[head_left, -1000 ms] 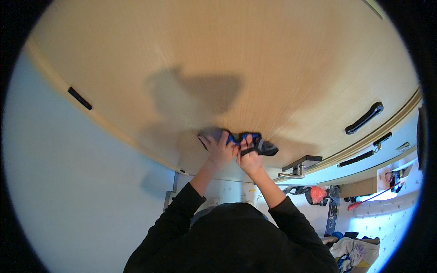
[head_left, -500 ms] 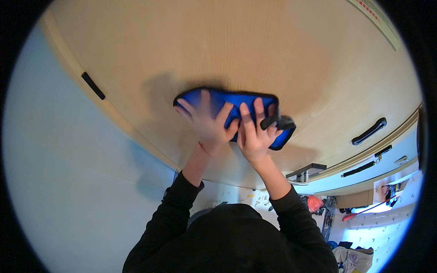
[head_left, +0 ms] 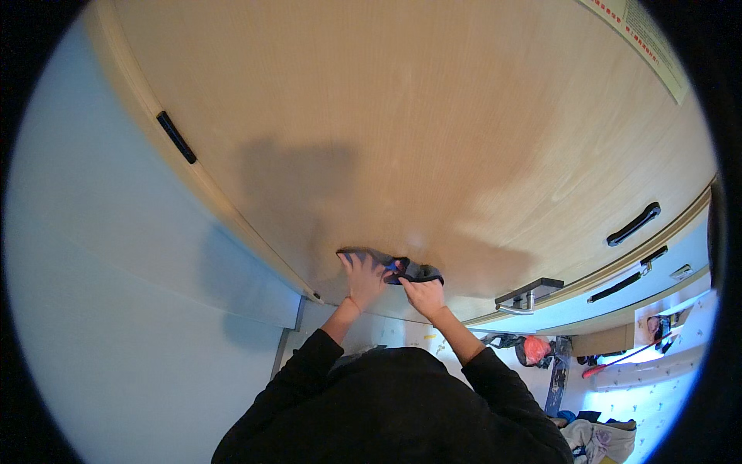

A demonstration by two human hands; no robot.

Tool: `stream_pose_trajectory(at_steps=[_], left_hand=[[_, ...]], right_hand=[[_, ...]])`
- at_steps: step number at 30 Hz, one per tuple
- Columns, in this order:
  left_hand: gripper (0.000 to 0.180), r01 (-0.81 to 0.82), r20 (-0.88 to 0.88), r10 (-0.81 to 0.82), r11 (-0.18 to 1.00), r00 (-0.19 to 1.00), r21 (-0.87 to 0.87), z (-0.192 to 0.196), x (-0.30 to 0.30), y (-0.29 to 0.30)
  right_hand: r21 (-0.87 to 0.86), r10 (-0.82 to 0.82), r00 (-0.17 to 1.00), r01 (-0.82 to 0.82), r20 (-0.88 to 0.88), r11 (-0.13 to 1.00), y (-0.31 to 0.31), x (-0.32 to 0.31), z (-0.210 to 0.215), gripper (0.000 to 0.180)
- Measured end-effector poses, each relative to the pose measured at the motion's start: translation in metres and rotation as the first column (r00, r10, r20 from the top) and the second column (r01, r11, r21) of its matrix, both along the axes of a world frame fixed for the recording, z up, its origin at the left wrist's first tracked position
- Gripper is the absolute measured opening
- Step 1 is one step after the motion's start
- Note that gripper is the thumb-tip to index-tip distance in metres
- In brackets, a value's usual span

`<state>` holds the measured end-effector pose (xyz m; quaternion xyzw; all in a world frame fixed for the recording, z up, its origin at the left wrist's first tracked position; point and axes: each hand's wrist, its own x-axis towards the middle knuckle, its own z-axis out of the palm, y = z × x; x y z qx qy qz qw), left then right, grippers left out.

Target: The person wipes a white wall and a light wood door with a blue cloth, moving the cloth in broad strokes across the surfaces. The person folds the cloth and continues wiping different sections of the door and adjacent wall.

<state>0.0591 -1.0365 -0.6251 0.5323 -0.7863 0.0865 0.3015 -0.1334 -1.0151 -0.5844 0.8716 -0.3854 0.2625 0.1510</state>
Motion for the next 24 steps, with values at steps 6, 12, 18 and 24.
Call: stream_pose_trajectory(at_steps=[6,12,18,24], left_hand=[[0.037,-0.181,-0.303,0.024,0.847,0.953,-0.5,0.167,0.011,-0.04],[0.044,-0.21,-0.271,0.033,0.723,0.962,-0.658,0.36,0.038,-0.055],[0.043,-0.238,-0.263,0.097,0.775,0.96,-0.586,0.342,0.045,-0.056],[0.036,-0.13,-0.259,-0.052,0.76,0.964,-0.637,0.247,0.056,-0.046]], right_hand=[[-0.329,0.004,0.975,0.072,0.224,0.942,-0.033,0.05,0.156,0.021],[-0.458,-0.143,0.915,0.319,0.377,0.83,-0.041,0.098,0.325,0.036],[-0.588,-0.145,0.91,0.367,0.389,0.721,-0.056,0.119,0.312,0.031],[-0.6,-0.066,0.963,0.217,0.263,0.77,-0.037,0.125,0.223,0.03]])
